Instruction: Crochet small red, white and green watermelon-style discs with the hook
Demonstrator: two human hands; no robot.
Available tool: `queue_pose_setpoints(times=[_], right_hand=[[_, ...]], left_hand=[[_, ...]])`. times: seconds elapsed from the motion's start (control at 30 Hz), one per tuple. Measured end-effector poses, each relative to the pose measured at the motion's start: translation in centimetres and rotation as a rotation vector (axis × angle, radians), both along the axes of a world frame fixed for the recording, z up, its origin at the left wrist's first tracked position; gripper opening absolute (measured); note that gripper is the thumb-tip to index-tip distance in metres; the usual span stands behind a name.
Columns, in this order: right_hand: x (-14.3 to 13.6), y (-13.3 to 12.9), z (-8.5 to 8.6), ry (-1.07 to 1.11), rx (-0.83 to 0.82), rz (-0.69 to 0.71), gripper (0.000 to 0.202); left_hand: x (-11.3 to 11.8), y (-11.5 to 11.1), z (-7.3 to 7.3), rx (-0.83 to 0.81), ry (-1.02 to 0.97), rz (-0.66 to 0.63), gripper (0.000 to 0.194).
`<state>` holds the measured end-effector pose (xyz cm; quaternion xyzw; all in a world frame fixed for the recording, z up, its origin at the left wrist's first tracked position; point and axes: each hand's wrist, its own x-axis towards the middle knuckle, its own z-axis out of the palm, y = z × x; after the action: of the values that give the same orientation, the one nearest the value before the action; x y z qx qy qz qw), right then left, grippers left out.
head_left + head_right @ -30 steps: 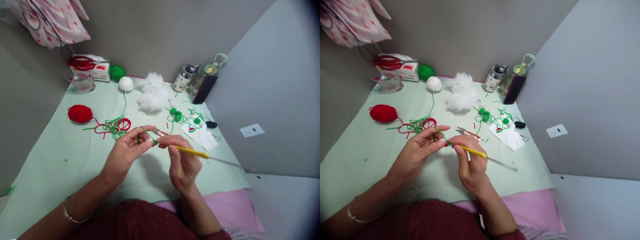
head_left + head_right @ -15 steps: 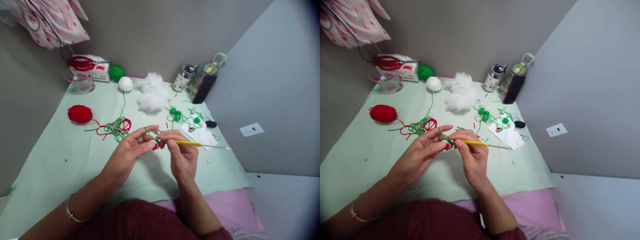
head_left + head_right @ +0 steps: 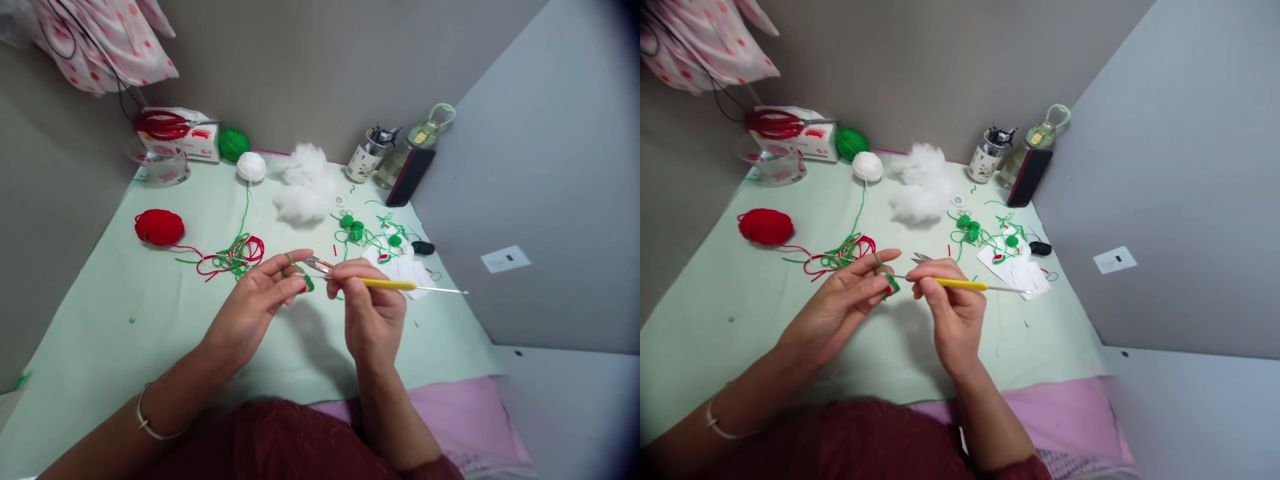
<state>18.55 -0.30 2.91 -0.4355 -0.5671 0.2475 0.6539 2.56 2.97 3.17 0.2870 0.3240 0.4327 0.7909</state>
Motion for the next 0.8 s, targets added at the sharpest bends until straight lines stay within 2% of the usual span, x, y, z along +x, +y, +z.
queue_pose_setpoints(times=[0.13, 0.3, 0.43, 0.63, 0.73, 0.8], right_hand=[[0.0, 0.1, -0.4, -0.009, -0.072, 0.034, 0.014], [0.4, 0.0, -0.6, 0.126, -0.186, 0.102, 0.020], [0.3, -0.3, -0.2, 0.114, -0.163, 0.092, 0.022], [-0.2, -0.9, 0.3, -0.209, 0.054, -0.014, 0.022], [-0.3, -1.1, -0.2, -0.371, 0.171, -0.026, 0.025], [-0.4, -1.1, -0.8, -0.521, 0.218, -0.081, 0.026]], left_hand=[[0.1, -0.2, 0.1, 0.125, 0.107, -0.009, 0.022], [-0.3, -0.2, 0.1, 0.140, 0.199, 0.023, 0.022], [-0.6, -0.3, 0.1, 0.157, 0.223, 0.016, 0.023], [-0.8, -0.4, 0.0, 0.297, 0.383, 0.091, 0.026], [-0.6, -0.7, 0.0, 0.344, 0.422, 0.151, 0.027], [-0.3, -0.9, 0.1, 0.327, 0.372, 0.167, 0.031]])
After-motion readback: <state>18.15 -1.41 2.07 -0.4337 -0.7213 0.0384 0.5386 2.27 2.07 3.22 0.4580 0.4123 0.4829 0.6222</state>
